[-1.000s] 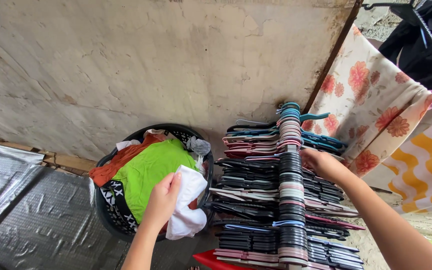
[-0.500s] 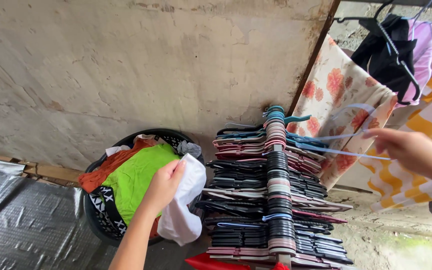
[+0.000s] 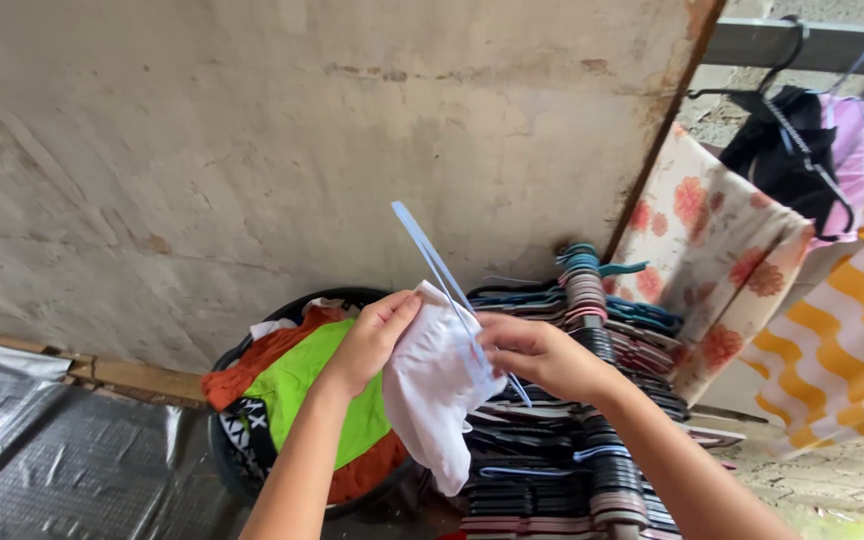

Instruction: Hanging various clothes from a laundry basket onto a clothes rack using hangers.

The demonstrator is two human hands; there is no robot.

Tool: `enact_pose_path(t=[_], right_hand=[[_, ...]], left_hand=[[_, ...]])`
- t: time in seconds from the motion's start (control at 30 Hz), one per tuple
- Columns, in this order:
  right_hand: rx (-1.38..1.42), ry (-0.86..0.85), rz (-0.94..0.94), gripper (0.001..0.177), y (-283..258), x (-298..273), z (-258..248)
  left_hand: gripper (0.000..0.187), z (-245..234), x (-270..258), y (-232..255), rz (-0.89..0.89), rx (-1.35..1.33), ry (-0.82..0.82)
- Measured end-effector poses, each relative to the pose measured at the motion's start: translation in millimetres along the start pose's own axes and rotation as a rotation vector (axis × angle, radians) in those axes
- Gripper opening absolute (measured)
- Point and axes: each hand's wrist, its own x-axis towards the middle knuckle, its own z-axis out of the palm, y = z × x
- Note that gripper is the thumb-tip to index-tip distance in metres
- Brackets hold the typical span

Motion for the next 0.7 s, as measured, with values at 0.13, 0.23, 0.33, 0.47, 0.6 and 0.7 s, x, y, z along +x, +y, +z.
enact_pose_path(t=[0.13,0.23,0.33,0.47,0.6,0.7], right_hand=[[0.074,-0.185,0.269,0.018,11.7,17.1,46.2],[-0.015,-0.074,0.424,0.022,40.2,32.4,83.4],[0.0,0.058,0.472,0.023,63.3,45.1,121.9],[-0.113,0.098,0.418,0.024,52.3,64.2,166.9],[-0.262,0.089,0.317,0.022,48.0,82.0,187.5],[-0.195,0.12,0.347,0.02,53.7,90.9,198.1]], left_hand=[[0.032,-49.9,-6.5,-83.4,0.048,0.05,0.118],[0.035,-64.1,-22.8,-135.5,0.009,0.263,0.202],[0.036,-50.0,-59.0,-136.8,0.207,0.528,0.522],[0.035,-60.2,-91.7,-141.3,0.268,0.857,0.626],[0.042,-80.0,-112.2,-110.2,-0.344,-0.227,0.395],[0.035,-90.2,-113.8,-102.5,-0.32,-0.333,0.377]])
